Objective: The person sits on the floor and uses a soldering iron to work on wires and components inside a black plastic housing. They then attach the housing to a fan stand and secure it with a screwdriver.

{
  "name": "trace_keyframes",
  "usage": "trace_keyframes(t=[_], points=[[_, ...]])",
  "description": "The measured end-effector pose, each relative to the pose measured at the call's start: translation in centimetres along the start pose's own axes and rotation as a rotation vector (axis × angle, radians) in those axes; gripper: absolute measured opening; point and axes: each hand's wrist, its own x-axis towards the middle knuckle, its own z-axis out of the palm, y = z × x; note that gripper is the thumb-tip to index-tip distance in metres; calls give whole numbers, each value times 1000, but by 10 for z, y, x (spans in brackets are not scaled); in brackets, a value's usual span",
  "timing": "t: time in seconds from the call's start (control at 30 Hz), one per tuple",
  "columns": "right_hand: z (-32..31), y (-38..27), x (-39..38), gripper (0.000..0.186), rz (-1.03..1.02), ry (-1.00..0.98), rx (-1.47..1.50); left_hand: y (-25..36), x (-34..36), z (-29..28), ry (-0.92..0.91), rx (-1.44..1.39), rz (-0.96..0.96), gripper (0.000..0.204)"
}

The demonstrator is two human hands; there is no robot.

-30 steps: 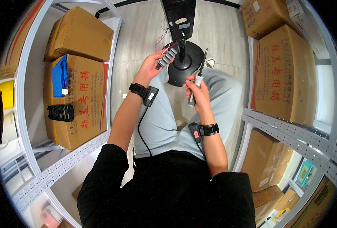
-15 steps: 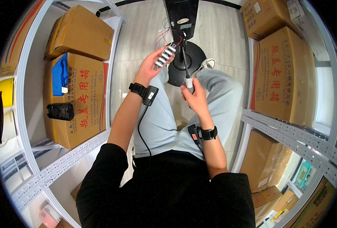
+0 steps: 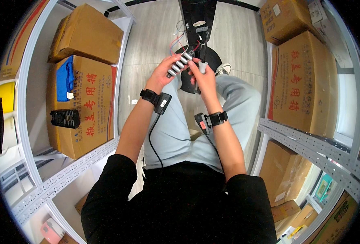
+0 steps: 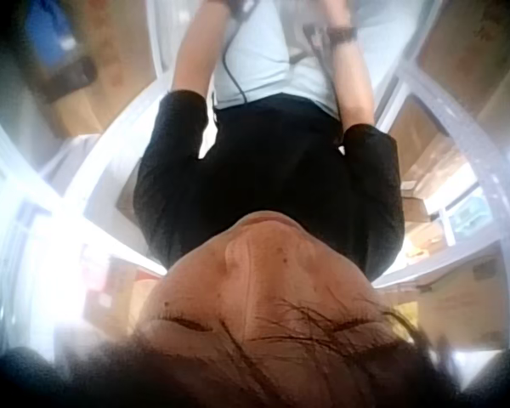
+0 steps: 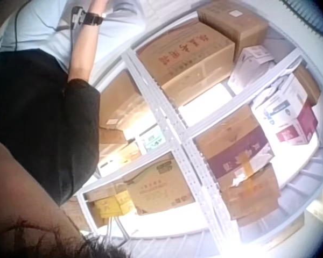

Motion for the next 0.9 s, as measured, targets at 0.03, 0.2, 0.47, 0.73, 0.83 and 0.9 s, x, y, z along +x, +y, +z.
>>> trace_keyframes(t=[0.03, 0.2, 0.47, 0.73, 0.83, 0.9], points=[[2, -1, 4, 40, 14, -14, -2, -1, 1, -4, -15, 11, -22, 24], [5, 5, 20, 36, 28, 30, 44, 0, 2, -7, -40, 19, -53, 23], [4, 10, 23, 31, -7, 77, -3, 0, 0, -3, -11, 64, -48, 25], [9, 10, 25, 32, -57, 128, -29, 3, -2, -1, -53, 93, -22, 27], [9, 13, 25, 36, -59, 116, -13, 2, -3, 1, -32, 67, 0, 27], [10, 14, 24, 40, -68, 85, 23, 1, -3, -1, -36, 64, -11, 26]])
